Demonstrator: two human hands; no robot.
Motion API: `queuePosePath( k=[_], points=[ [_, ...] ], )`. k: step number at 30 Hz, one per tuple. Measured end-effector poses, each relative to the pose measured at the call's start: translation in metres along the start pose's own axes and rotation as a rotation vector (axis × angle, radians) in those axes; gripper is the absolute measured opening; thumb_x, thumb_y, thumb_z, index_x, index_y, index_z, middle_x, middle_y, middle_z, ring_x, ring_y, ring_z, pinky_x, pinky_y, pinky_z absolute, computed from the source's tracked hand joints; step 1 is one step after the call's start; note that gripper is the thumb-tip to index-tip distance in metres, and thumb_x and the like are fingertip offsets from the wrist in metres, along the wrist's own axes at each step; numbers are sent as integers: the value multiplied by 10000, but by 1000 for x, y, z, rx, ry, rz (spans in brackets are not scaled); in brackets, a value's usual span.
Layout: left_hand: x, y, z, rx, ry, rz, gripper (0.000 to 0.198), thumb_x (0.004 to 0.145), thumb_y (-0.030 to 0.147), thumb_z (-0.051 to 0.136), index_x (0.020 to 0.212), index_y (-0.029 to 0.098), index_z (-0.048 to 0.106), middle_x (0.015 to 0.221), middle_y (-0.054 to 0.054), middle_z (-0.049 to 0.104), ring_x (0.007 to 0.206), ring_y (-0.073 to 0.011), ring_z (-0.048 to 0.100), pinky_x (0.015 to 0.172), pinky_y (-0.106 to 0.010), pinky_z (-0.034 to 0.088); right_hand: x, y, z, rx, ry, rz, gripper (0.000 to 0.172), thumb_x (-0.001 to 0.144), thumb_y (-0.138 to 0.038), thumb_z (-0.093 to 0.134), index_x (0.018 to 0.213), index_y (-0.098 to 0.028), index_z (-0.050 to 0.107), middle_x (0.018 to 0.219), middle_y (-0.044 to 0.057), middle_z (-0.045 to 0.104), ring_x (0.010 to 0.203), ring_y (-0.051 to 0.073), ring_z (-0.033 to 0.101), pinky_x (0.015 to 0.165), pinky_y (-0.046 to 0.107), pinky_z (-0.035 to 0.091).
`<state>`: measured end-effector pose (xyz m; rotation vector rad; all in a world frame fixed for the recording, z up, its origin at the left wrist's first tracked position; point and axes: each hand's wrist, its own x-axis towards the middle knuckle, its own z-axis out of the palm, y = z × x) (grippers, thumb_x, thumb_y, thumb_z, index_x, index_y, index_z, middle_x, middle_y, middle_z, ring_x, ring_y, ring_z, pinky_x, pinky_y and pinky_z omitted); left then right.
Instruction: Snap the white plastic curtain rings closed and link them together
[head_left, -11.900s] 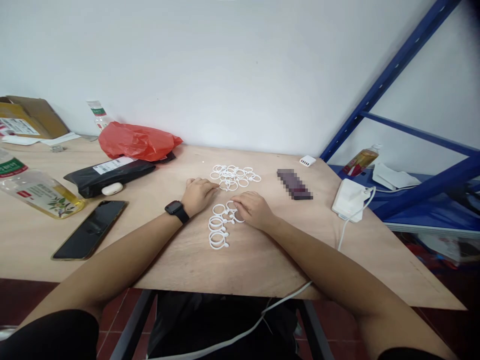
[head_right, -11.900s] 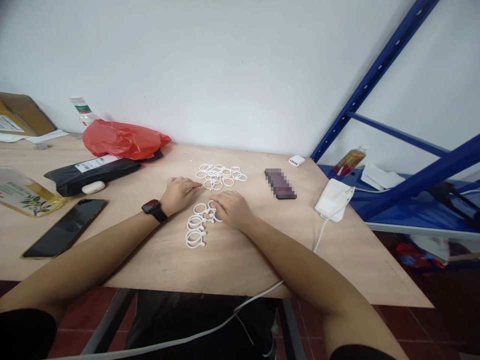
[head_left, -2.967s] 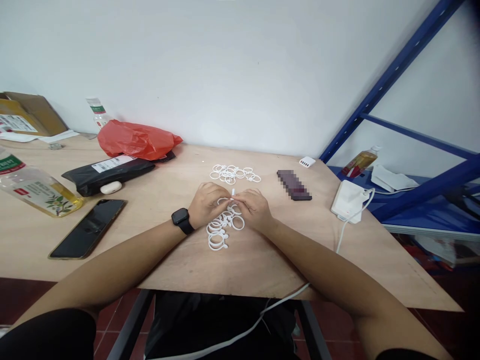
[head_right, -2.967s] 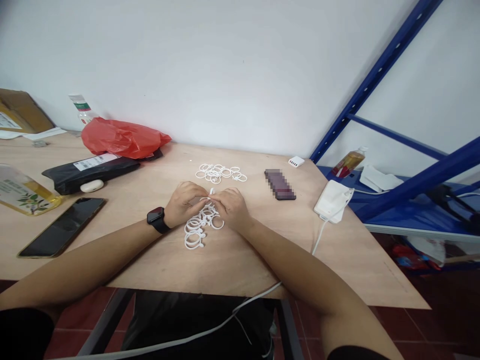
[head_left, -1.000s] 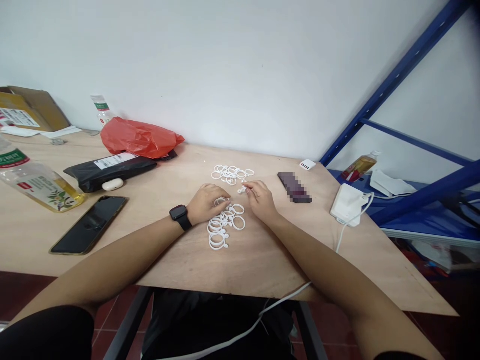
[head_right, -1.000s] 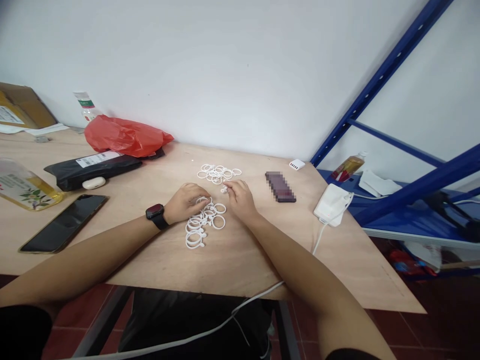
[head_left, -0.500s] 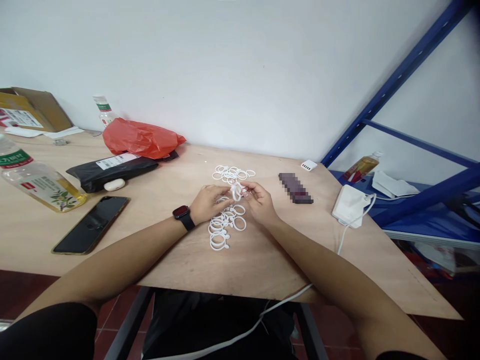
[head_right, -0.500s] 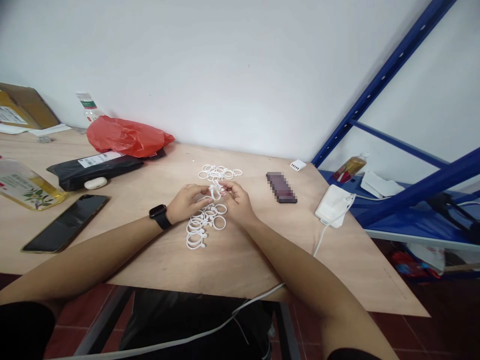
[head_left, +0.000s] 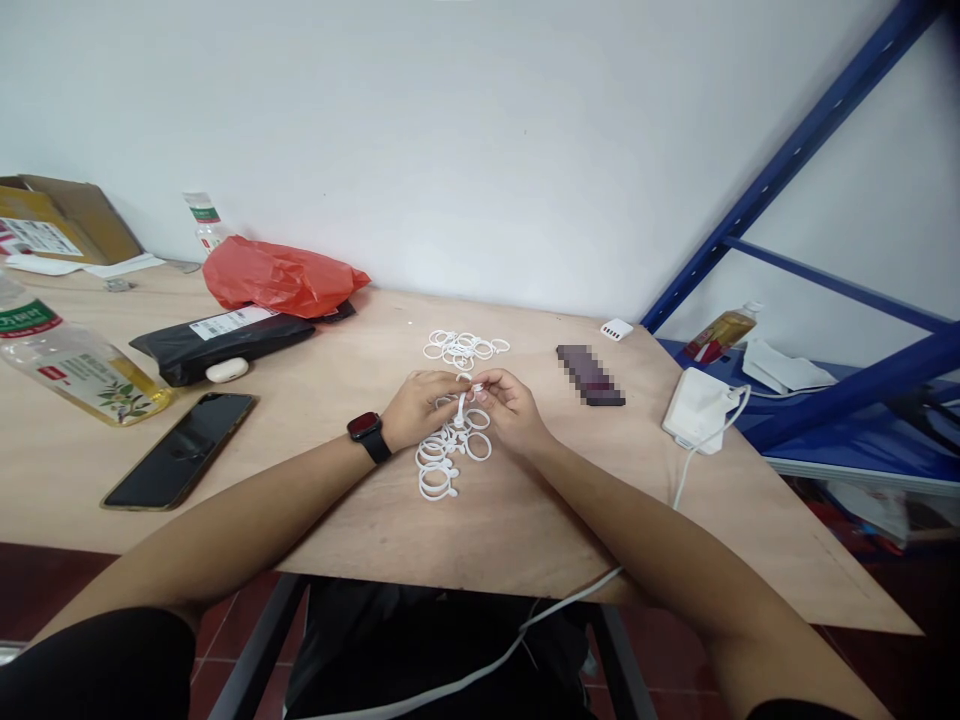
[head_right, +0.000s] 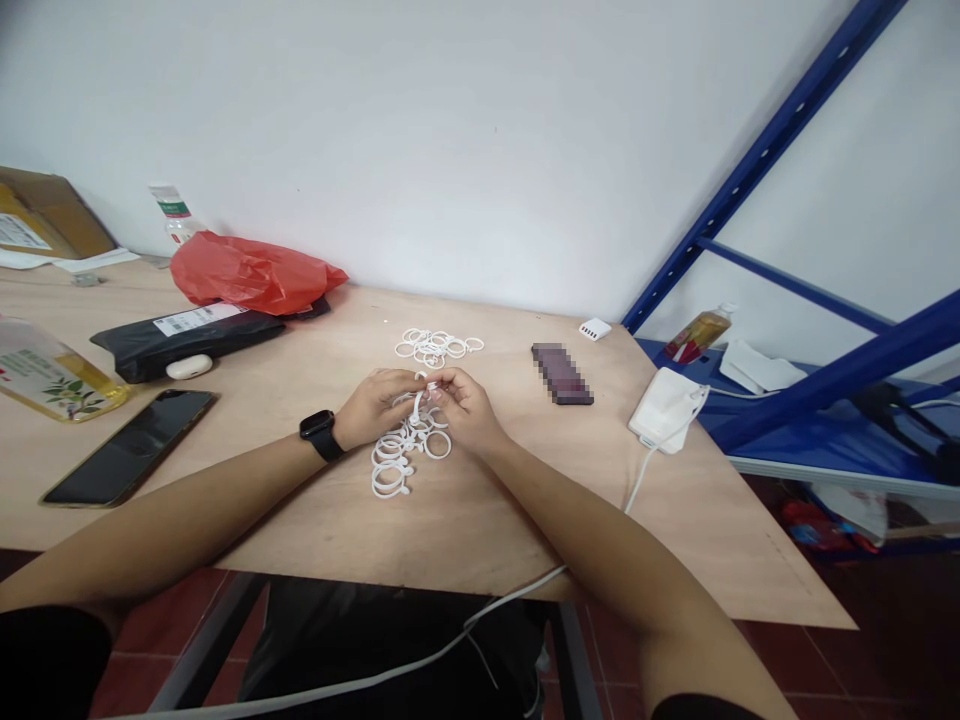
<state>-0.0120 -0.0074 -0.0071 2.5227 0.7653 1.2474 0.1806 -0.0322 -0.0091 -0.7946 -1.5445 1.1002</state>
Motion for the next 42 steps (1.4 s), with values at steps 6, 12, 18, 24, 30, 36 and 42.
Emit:
queuePosePath(
  k=[6,12,18,24,30,36,42],
  points=[
    [-4,2,-4,-8,102,-105,188,950,331,550,1006,212,685,1064,-75,741,955,-198,693,901,-362,491,3,1,-2,47,96,-58,278,824,-463,704,938,-241,582,881,7,625,829,155,598,800,295,500],
    [-8,2,2,-371,119,-366,240,913,405,607,933,178,530,837,-45,700,713,-147,658,640,-257,499,1,4,-2,52,65,-16,270,829,-460,695,935,-240,579,873,4,631,805,151,605,773,292,503],
    [-1,5,6,-803,111,-491,408,812,417,727,990,200,431,793,23,609,577,-78,564,522,-185,440,-2,9,-3,-67,83,-44,255,853,-439,673,972,-224,607,874,13,646,787,141,610,723,271,500],
    [1,8,3,-875,80,-501,474,801,365,738,1149,201,460,702,61,536,536,-58,483,495,-162,379,-2,7,-2,-118,102,-60,225,862,-424,659,950,-220,621,875,22,674,801,154,632,737,287,516],
    [1,1,1,-760,137,-519,347,801,409,719,997,136,631,617,40,523,526,-71,456,505,-189,373,1,3,-7,-50,200,-64,201,832,-389,671,917,-226,590,860,22,692,797,164,650,752,307,526],
    [1,-11,1,-468,337,-553,256,836,379,652,911,138,695,657,10,576,572,-96,491,559,-223,419,-1,-2,-9,-106,202,-73,189,787,-377,701,832,-222,601,833,29,700,794,181,653,754,319,517],
    [0,-38,-3,-385,461,-654,342,833,397,645,1060,140,638,882,-45,675,593,-102,575,569,-237,477,4,4,-10,-170,315,-47,249,770,-412,719,906,-211,665,833,31,689,762,163,634,725,302,527]
  ],
)
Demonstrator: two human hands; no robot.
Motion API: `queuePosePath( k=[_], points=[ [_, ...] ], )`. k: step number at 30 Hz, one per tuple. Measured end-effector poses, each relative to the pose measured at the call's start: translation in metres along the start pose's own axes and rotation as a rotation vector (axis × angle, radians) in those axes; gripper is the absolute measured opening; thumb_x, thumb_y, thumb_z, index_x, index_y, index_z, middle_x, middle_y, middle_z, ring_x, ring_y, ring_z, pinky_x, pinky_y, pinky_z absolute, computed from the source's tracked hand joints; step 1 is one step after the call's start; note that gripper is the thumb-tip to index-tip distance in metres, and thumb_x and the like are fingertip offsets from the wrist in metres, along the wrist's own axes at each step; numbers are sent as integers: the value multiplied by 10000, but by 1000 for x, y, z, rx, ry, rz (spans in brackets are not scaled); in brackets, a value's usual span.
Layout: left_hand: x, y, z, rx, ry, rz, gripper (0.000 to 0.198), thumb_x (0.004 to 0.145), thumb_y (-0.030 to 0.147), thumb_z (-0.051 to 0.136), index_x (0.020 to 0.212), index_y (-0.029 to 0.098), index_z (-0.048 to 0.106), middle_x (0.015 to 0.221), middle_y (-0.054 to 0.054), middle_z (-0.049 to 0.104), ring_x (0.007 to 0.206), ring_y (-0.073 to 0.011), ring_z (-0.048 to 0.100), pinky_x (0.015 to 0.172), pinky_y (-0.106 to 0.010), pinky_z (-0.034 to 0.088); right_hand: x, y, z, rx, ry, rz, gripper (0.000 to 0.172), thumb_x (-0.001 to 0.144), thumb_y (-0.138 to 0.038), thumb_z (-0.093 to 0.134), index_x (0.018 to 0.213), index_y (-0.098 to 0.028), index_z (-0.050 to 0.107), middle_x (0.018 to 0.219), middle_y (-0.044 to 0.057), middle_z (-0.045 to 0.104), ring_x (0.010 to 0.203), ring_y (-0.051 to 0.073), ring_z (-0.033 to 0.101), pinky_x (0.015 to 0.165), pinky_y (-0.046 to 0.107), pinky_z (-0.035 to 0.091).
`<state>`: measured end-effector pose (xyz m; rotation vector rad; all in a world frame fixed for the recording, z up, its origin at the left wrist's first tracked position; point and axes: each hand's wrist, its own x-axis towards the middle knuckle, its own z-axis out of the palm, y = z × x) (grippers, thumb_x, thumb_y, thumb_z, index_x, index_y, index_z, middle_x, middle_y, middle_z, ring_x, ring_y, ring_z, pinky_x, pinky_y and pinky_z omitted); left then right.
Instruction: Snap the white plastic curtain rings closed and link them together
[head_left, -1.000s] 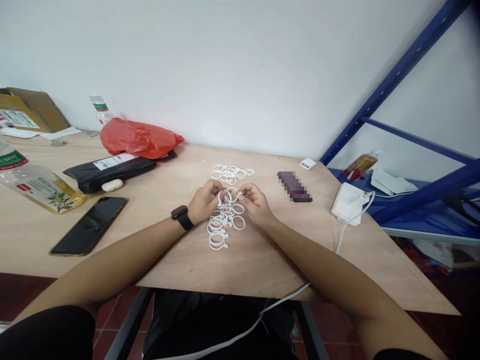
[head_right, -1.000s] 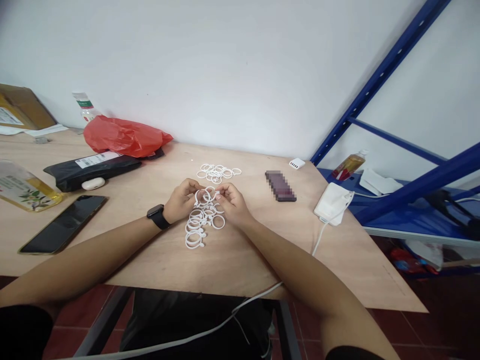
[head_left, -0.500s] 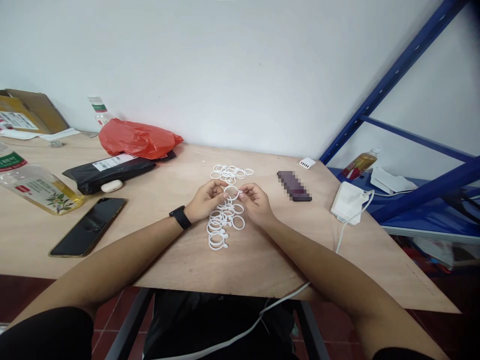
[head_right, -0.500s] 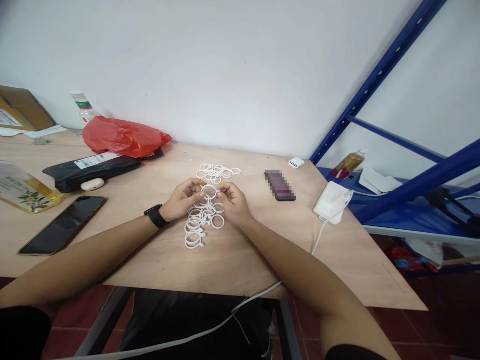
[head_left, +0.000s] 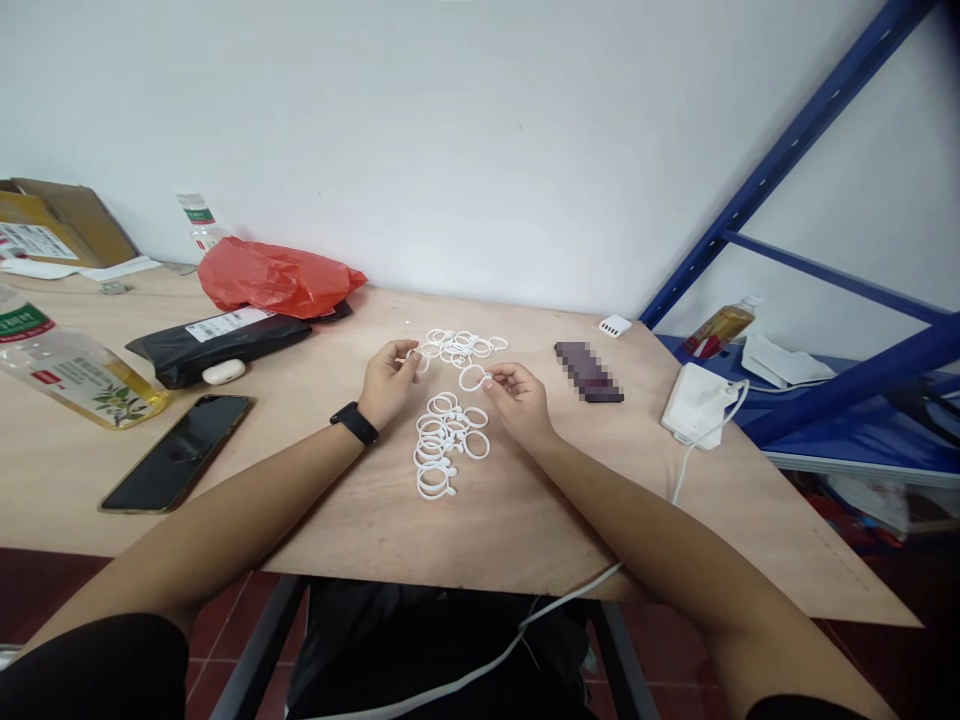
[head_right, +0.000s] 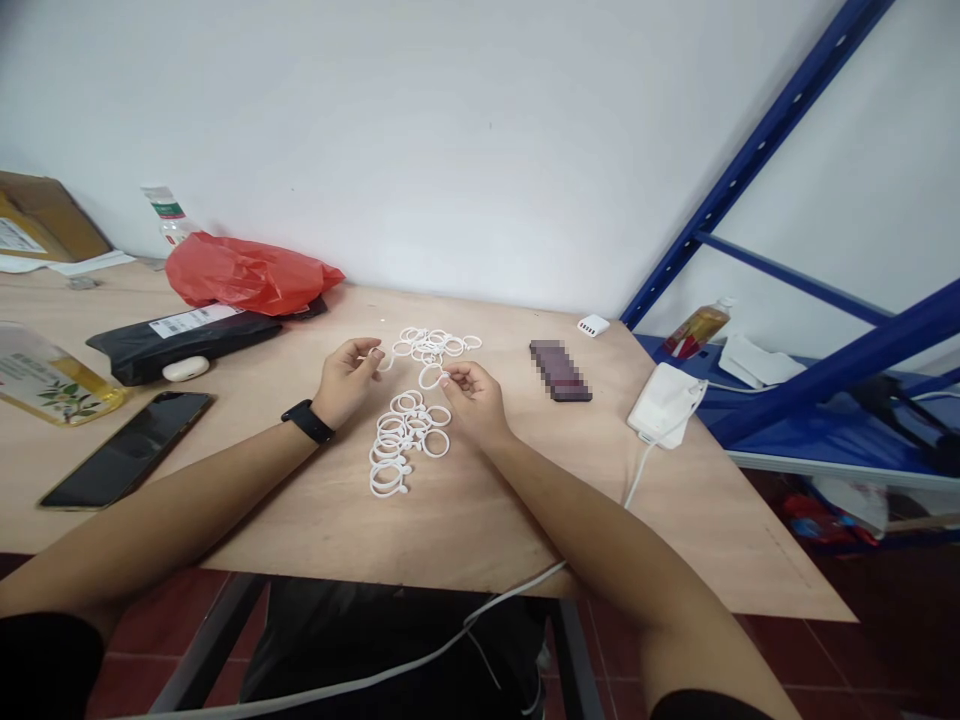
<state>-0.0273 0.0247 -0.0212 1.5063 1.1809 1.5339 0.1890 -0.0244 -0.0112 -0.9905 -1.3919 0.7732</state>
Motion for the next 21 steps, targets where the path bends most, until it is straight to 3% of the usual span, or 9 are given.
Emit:
queuePosePath(
  k=[5,10,13,16,21],
  points=[
    [10,-20,-5,95,-158,-68,492,788,416,682,1173,114,627,1079,-128,706,897,-225,680,825,-355,539,2,4,-1,-29,-14,29,320,780,-461,716,964,-200,714,874,46,724,766,165,648,723,302,542],
    [5,-20,-7,276,-240,46,408,812,401,667,1128,143,681,1247,-146,661,1186,-304,593,1057,-466,430,1,5,-1,-33,-28,14,346,794,-479,711,1005,-205,733,940,58,746,803,177,668,768,326,555],
    [-1,-4,-7,348,-231,195,303,848,356,636,1083,176,702,1204,-122,683,1147,-279,611,1055,-464,426,1,3,0,-49,-38,11,343,802,-474,710,1019,-210,741,978,62,754,837,192,681,807,352,561],
    [-12,19,-4,341,-233,419,200,871,325,628,1002,205,723,1039,-87,719,1012,-240,638,955,-412,469,-2,1,0,-74,-67,-26,291,829,-433,696,1029,-228,750,1007,55,757,885,202,693,833,356,562],
    [-31,41,5,365,-325,581,176,872,344,658,977,228,737,959,-77,722,923,-222,635,883,-393,443,-7,-3,1,-141,-145,-198,160,858,-331,689,989,-283,769,956,33,753,870,190,692,816,341,556]
  ],
)
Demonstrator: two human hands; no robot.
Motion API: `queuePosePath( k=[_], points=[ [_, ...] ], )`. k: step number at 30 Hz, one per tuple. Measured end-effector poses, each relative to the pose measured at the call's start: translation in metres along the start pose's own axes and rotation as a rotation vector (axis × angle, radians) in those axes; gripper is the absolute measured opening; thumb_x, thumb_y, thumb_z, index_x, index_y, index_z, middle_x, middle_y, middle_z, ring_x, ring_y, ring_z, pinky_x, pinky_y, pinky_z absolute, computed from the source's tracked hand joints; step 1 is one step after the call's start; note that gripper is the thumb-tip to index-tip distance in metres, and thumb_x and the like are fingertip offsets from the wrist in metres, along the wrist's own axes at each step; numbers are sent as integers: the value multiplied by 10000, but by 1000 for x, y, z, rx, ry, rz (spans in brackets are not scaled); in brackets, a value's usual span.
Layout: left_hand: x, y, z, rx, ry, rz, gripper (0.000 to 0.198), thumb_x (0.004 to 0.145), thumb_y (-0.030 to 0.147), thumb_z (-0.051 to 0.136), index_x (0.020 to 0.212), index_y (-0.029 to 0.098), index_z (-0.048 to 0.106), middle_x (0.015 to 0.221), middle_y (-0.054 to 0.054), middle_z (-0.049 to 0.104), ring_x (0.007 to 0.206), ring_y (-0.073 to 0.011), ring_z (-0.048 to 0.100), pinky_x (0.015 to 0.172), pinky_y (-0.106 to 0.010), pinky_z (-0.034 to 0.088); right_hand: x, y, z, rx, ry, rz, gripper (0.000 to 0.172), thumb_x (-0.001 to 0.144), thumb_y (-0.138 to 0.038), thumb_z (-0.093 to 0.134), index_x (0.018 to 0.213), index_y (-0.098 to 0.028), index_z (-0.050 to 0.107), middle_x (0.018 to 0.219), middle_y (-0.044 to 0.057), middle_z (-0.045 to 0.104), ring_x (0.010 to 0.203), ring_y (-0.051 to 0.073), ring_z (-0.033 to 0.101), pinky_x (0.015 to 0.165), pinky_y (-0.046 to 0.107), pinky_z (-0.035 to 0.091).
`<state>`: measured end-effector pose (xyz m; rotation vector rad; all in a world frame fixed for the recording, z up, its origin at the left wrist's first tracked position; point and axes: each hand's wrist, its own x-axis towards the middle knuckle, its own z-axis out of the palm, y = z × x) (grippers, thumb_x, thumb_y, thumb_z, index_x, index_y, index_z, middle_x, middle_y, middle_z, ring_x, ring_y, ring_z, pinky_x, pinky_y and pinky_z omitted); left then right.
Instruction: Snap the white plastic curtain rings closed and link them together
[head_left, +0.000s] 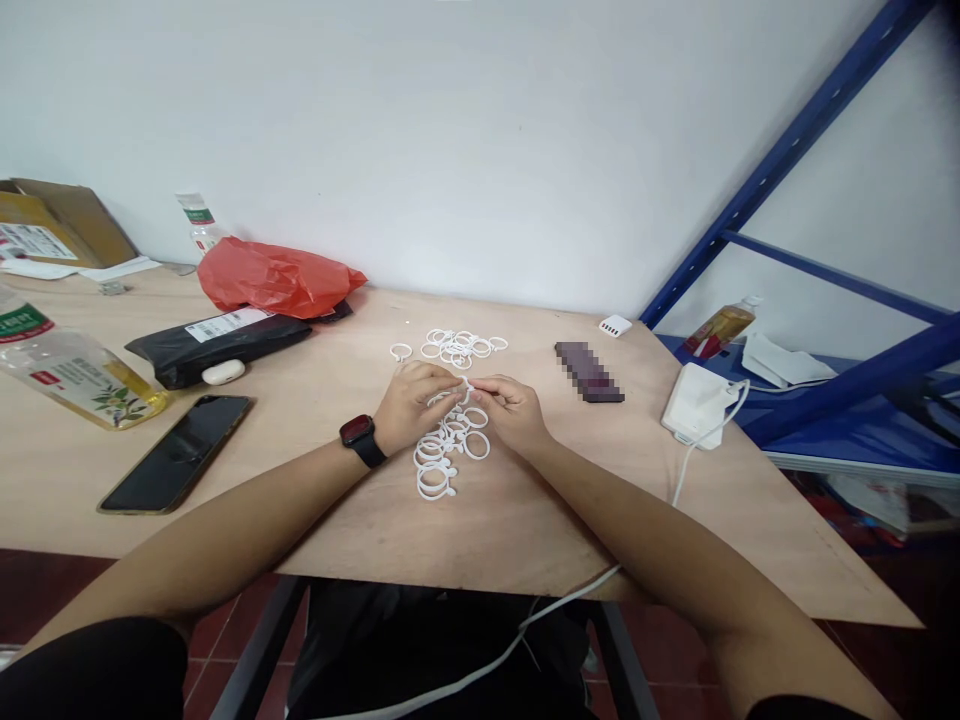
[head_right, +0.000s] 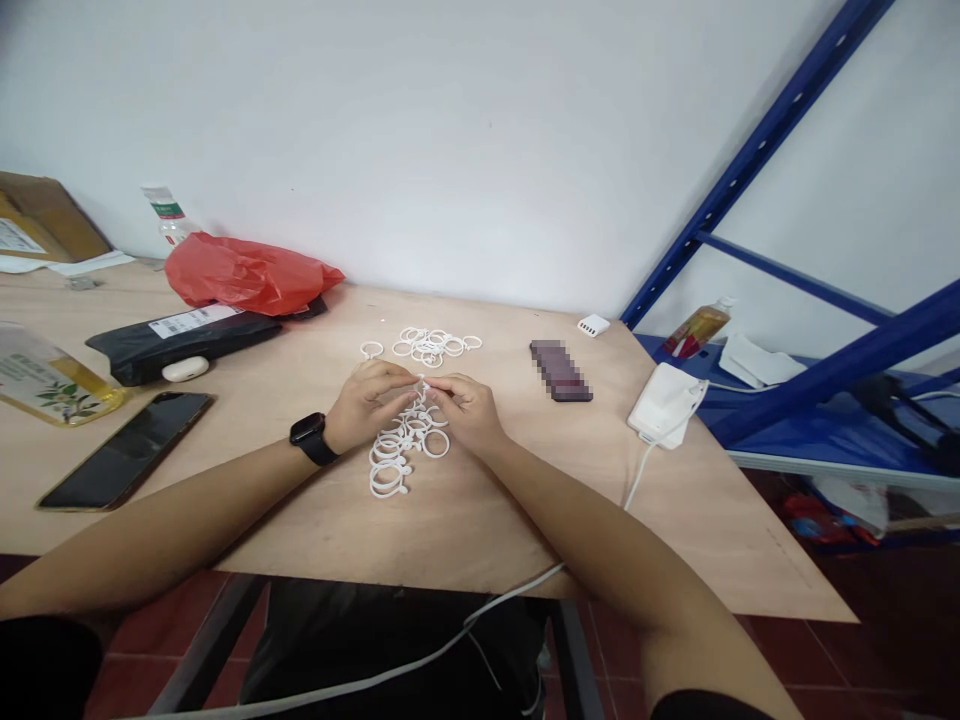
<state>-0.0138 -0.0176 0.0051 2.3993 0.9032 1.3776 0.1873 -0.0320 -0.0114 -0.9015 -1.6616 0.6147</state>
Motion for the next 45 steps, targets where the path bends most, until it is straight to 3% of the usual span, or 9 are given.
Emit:
queuePosePath(
  k=[5,17,26,32,36,40,42,45],
  points=[
    [-2,3,4,28,9,52,145,896,328,633,903,225,735,909,-64,735,859,-198,643,835,-370,429,0,-5,1,-24,-43,-109,130,877,-296,676,967,-292,770,918,32,728,839,170,670,780,328,549],
    [-2,7,4,32,-13,33,126,882,319,629,857,221,705,889,-60,733,858,-203,637,852,-380,414,-1,-11,0,-132,-37,-180,116,895,-338,650,930,-289,750,967,52,702,895,198,650,841,387,540],
    [-3,8,3,18,-25,37,109,876,295,616,848,212,681,870,-58,712,842,-201,615,843,-376,399,-5,-11,0,-225,-52,-216,147,936,-332,592,978,-279,723,871,48,685,796,190,629,728,342,530],
    [-1,9,3,83,-49,32,144,893,323,593,854,216,682,871,-58,708,865,-206,608,880,-385,391,-6,-14,1,-246,-45,-223,161,951,-322,555,980,-274,706,896,53,676,842,207,617,779,366,513],
    [2,-12,-4,185,-38,-31,200,925,341,542,946,216,697,986,-76,712,979,-232,596,943,-410,366,-3,-8,-5,-358,-32,-292,188,961,-264,516,993,-273,702,933,61,675,905,222,596,834,394,477],
    [-1,-56,-15,372,-27,-196,259,908,322,530,1087,230,693,1217,-112,668,1146,-312,534,1017,-503,290,2,2,-16,-586,-100,-430,190,942,-200,537,918,-282,706,939,49,688,900,212,571,836,393,421],
    [-3,-76,-19,417,-71,-237,307,889,303,534,1155,238,671,1289,-125,637,1231,-355,483,1046,-557,231,5,5,-19,-667,-168,-486,185,934,-184,546,901,-274,704,977,54,688,927,212,564,840,388,412],
    [-7,-94,-21,427,-114,-298,306,887,305,526,1158,270,663,1226,-118,677,1219,-364,507,1063,-608,158,7,6,-18,-695,-326,-533,176,926,-171,547,907,-253,701,1011,65,684,950,210,563,851,380,422]
  ],
)
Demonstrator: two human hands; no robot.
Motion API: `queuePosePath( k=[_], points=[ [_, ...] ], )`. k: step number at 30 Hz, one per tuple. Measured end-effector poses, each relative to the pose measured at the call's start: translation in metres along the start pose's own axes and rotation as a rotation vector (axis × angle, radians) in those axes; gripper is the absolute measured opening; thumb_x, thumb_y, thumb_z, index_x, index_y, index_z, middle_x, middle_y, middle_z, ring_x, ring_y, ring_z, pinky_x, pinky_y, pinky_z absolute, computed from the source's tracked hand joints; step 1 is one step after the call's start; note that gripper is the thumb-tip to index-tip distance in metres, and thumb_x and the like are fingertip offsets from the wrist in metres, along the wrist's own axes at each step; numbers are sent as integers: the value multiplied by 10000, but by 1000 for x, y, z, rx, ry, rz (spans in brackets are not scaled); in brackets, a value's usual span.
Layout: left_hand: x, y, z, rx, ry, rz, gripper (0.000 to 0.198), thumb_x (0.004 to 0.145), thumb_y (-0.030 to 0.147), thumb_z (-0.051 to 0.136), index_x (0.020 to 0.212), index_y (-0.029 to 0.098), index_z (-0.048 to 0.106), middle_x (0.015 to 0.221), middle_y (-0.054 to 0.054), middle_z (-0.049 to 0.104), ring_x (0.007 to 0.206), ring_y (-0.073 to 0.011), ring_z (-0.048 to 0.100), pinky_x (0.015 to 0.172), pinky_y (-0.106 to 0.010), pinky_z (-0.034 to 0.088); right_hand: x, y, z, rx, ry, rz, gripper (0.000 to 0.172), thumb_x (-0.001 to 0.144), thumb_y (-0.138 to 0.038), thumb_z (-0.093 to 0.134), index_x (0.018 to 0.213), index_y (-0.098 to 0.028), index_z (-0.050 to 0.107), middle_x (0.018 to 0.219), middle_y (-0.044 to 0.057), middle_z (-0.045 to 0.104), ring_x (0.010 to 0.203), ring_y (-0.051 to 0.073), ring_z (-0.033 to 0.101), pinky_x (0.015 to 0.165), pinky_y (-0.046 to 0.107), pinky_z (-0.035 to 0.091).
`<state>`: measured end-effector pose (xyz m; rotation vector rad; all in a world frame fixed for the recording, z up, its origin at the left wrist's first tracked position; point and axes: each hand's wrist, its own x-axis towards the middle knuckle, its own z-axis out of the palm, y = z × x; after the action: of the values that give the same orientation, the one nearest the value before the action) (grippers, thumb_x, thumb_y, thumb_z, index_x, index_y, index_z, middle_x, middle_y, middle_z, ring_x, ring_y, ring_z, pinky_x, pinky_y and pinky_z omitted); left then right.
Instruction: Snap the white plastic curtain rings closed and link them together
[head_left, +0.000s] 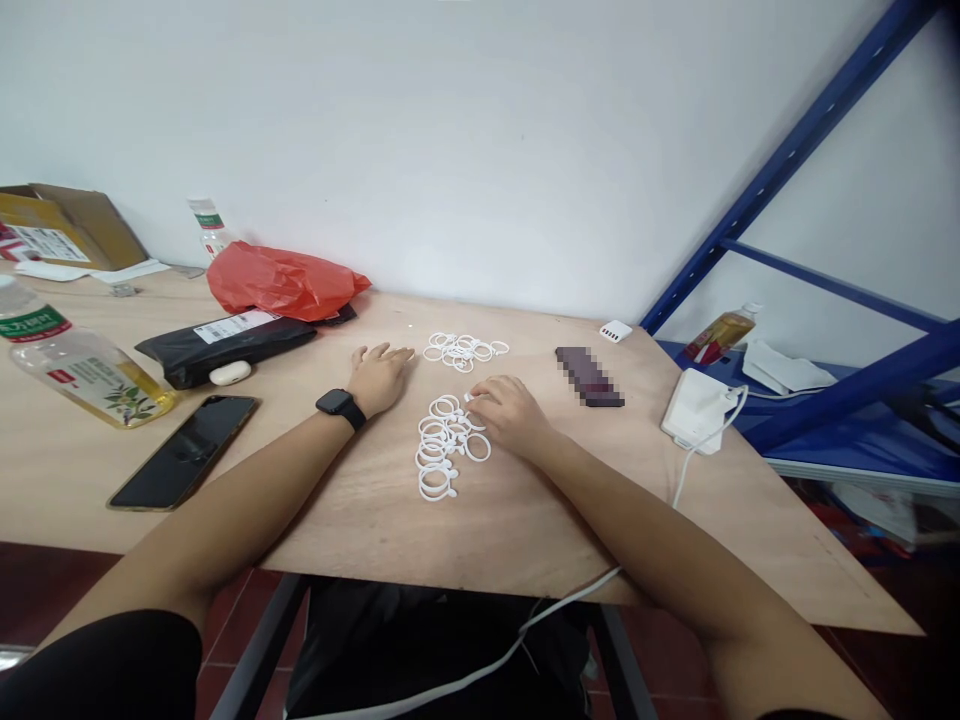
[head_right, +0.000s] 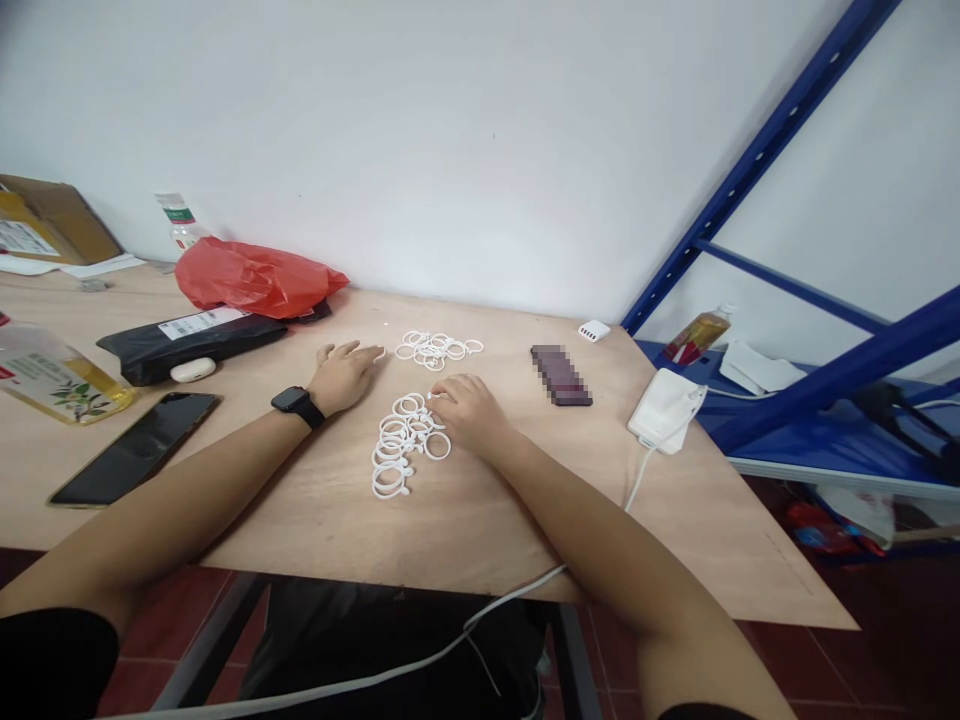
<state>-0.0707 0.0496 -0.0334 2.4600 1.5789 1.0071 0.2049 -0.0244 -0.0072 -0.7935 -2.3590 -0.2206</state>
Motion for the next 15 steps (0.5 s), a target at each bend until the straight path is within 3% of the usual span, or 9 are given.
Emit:
queuePosePath(
  k=[3,8,11,15],
  points=[
    [0,-1,1,28,-25,8,262,888,289,512,1072,258,696,1064,-126,728,1075,-334,594,1053,-608,171,2,-4,2,77,-67,-34,157,929,-198,553,913,-246,701,1040,70,684,982,211,572,873,382,437],
    [-1,19,-6,-20,-31,116,171,856,293,585,879,223,739,881,-117,736,898,-276,630,968,-503,332,3,-8,3,192,-12,-10,125,920,-241,579,924,-255,703,995,62,708,945,211,607,861,395,448],
    [-6,45,-11,-267,-21,142,188,863,345,624,914,204,738,933,-107,736,887,-245,641,884,-424,440,2,-9,3,207,100,45,105,915,-247,602,970,-255,691,946,57,720,890,205,623,828,386,458],
    [-21,87,-16,-702,3,26,239,846,400,673,908,175,728,910,-72,741,834,-192,669,781,-322,532,1,-11,4,201,235,48,143,894,-296,657,1021,-230,666,911,61,725,834,200,640,773,367,485]
  ],
)
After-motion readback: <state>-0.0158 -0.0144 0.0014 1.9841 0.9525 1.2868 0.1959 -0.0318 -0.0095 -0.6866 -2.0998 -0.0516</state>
